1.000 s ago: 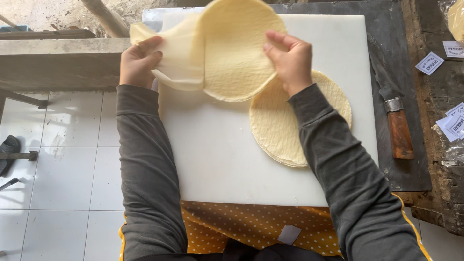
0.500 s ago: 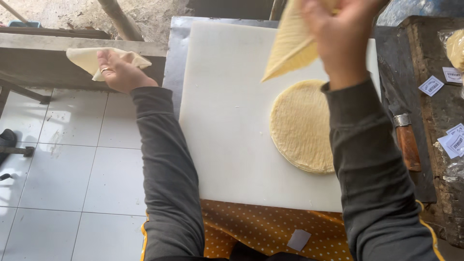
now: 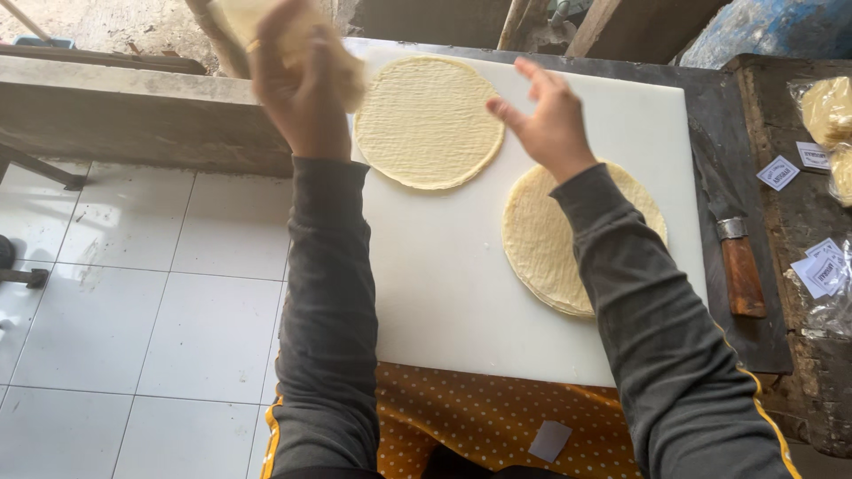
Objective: The person repeatedly picks up thin, round dough sheets from a stack on a white cutting board, separates them by hand, and places them into a second stack. The person handles the sheets one at a time, ensuring they do not stick together.
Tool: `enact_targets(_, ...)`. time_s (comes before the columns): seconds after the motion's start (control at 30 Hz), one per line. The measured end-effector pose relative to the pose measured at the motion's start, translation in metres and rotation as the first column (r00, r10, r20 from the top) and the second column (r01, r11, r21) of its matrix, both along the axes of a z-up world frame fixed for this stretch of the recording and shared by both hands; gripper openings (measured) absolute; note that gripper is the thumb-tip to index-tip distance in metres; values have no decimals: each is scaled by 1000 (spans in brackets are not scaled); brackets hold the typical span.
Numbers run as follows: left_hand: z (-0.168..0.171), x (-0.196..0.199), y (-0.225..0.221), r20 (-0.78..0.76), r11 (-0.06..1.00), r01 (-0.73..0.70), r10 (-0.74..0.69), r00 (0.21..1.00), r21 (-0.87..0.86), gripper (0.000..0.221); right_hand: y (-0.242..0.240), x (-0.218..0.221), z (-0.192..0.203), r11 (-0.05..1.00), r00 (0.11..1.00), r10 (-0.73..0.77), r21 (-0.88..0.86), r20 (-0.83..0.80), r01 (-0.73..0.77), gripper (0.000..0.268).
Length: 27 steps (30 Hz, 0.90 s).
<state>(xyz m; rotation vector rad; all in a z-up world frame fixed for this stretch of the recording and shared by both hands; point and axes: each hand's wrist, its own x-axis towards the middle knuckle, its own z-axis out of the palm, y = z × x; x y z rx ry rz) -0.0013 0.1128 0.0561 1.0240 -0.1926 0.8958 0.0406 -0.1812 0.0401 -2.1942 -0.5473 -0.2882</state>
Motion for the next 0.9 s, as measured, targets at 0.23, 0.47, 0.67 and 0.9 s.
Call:
enact_targets(0.23, 53, -77, -91, -285, 507, 778, -736, 615, 370, 30, -89, -75, 46, 419, 602, 778, 862, -180, -285, 108)
enact_targets(0.47, 48, -74, -141, -293, 360, 523, -530, 796, 772, 23, -156, -132, 55, 762, 753, 454, 646, -476, -51, 46)
enact_targets(0.67, 45, -52, -168, -228, 577, 481, -456, 860, 661, 62, -182, -131, 77, 933, 997, 79, 354, -8, -72, 46)
enact_targets(0.9, 7, -86, -165, -222, 232, 351, -445, 868, 907, 93, -179, -167, 49, 970, 999, 19, -243, 49, -7, 43)
